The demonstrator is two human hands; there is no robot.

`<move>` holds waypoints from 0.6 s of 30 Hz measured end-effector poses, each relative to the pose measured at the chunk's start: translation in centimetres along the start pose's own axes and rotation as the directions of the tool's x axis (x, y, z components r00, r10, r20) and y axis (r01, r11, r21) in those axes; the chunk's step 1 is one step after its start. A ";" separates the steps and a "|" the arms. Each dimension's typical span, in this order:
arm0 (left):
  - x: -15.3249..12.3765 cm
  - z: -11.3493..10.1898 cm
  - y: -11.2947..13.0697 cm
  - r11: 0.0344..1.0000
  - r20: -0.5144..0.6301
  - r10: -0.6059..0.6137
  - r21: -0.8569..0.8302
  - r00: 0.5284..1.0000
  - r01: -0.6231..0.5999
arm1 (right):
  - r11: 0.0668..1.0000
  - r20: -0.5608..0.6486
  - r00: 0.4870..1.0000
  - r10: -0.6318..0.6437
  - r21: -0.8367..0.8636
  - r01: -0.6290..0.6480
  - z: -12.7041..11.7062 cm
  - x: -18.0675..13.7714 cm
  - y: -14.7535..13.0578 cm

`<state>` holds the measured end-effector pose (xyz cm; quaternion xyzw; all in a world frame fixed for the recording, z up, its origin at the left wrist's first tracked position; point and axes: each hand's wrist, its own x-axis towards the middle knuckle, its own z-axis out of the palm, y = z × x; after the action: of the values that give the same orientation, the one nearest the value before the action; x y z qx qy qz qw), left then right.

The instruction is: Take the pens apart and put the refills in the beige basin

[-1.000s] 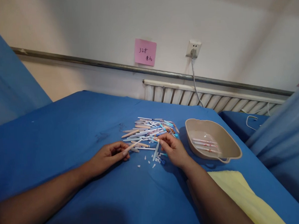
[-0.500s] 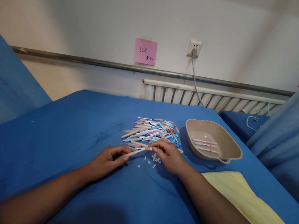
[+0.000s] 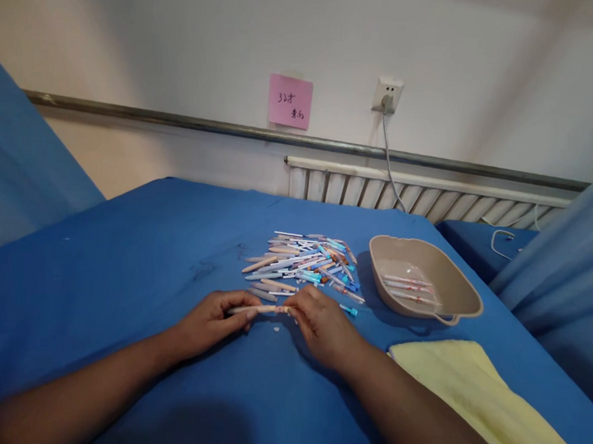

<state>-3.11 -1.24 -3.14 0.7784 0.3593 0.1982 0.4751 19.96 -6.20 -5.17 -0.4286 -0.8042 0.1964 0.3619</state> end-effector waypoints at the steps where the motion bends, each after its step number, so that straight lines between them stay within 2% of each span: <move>1: 0.0 0.0 0.0 1.000 0.000 -0.010 -0.011 1.000 0.010 | 1.000 -0.006 1.000 0.002 -0.001 -0.002 0.1 0.0 0.0; 7: -0.1 0.0 -0.1 0.995 0.039 -0.058 -0.081 0.998 0.061 | 1.000 -0.050 0.999 -0.002 0.027 0.003 0.3 -0.1 0.4; 18: -0.1 0.1 0.2 0.997 0.058 -0.038 -0.071 0.998 0.042 | 1.000 0.020 1.000 -0.003 0.015 0.003 0.2 -0.1 -0.3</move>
<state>-3.03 -1.50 -2.99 0.7589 0.3538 0.1792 0.5166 19.65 -6.45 -5.11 -0.4226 -0.8069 0.2063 0.3573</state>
